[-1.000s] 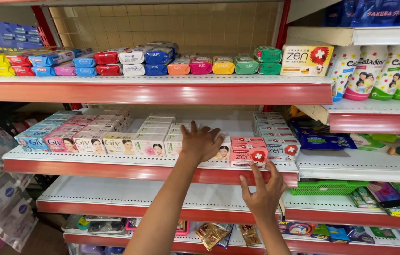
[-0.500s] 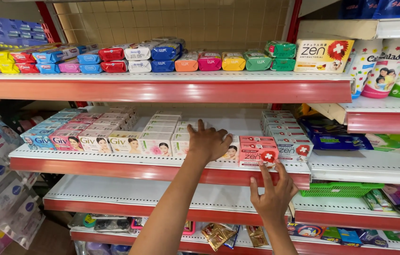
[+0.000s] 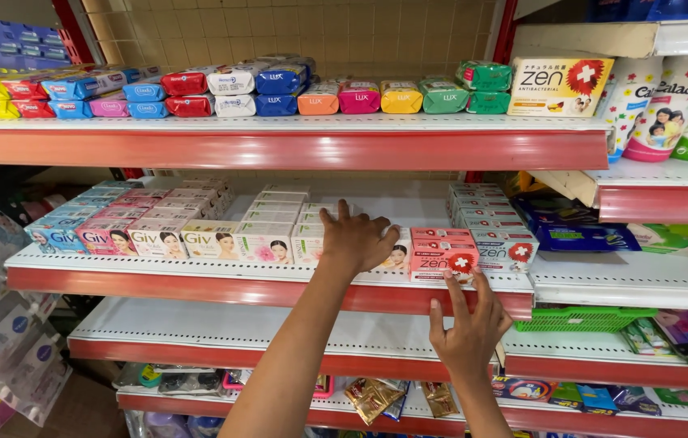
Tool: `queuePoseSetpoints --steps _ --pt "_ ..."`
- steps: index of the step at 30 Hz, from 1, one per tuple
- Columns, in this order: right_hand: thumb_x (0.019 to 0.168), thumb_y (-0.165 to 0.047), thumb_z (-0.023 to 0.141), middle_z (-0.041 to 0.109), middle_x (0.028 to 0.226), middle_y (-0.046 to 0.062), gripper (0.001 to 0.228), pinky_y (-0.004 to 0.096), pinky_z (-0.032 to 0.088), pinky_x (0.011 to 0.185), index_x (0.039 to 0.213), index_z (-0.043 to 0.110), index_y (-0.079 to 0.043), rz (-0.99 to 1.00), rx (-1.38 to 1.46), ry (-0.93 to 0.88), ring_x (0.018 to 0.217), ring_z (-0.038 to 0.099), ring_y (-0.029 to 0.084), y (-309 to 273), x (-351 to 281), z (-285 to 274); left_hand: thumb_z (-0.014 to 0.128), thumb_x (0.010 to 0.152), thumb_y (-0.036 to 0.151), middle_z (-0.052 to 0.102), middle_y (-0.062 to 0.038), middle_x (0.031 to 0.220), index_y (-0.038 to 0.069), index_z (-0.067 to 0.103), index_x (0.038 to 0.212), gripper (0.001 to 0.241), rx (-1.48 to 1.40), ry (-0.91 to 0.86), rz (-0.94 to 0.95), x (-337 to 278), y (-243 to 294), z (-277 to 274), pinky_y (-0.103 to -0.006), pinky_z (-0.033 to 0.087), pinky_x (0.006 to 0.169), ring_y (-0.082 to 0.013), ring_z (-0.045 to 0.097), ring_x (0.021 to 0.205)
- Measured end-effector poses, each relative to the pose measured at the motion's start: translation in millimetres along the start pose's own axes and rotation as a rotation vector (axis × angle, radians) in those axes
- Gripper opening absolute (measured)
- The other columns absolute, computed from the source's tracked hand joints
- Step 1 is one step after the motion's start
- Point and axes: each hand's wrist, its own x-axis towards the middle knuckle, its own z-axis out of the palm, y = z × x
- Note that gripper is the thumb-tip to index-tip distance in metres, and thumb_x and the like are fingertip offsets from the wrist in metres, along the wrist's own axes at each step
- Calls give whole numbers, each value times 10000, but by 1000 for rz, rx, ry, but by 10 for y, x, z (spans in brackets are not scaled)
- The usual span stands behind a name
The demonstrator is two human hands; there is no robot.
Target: Scan and stock bar soap on shelves in a grocery store.
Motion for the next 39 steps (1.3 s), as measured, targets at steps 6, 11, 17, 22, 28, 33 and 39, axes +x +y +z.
queuePoseSetpoints --steps 6,11,17,22,28,33,39 --pt "958 -382 650 510 1502 118 502 443 307 988 1437 615 -234 5 6 -7 1260 516 265 -30 23 -37 269 938 656 503 -106 1523 330 542 1463 675 -20 -21 12 -39 -5 -69 -741 90 1192 -478 176 1534" --pt "960 -384 644 497 1525 118 512 446 306 998 1449 603 -237 6 6 -22 1264 509 269 -37 22 -51 382 834 752 424 -101 1588 349 477 1512 794 6 -71 25 -33 -14 -96 -737 82 1200 -482 154 1539" --pt "967 -386 622 488 1552 109 513 446 306 996 1460 600 -243 15 -16 -45 1256 509 265 -75 53 -91 576 642 821 374 -96 1623 366 411 1554 1032 71 -142 36 -75 11 -191 -739 107 1198 -479 144 1545" --pt "965 -384 627 490 1544 108 513 446 301 997 1460 602 -249 16 -20 -54 1255 504 263 -71 49 -86 627 493 951 367 -134 1617 328 411 1554 1249 80 -126 62 -105 4 -187 -759 117 1181 -502 148 1533" --pt "962 -375 638 488 1546 107 515 447 299 999 1461 600 -255 14 -8 -46 1257 501 259 -54 44 -72 623 461 991 421 -148 1583 303 443 1543 1294 95 -107 67 -88 9 -169 -761 136 1178 -514 170 1528" --pt "956 -372 643 485 1551 100 524 448 300 1002 1465 598 -256 15 -7 -44 1258 501 256 -80 62 -90 619 511 974 446 -140 1571 295 463 1533 1237 103 -110 60 -104 19 -180 -756 144 1182 -510 175 1531" --pt "949 -367 638 466 1575 86 542 461 305 1016 1479 582 -269 30 -8 -70 1263 492 269 -101 83 -125 630 540 947 437 -130 1574 309 462 1528 1188 99 -112 50 -121 44 -208 -745 142 1185 -492 173 1532"
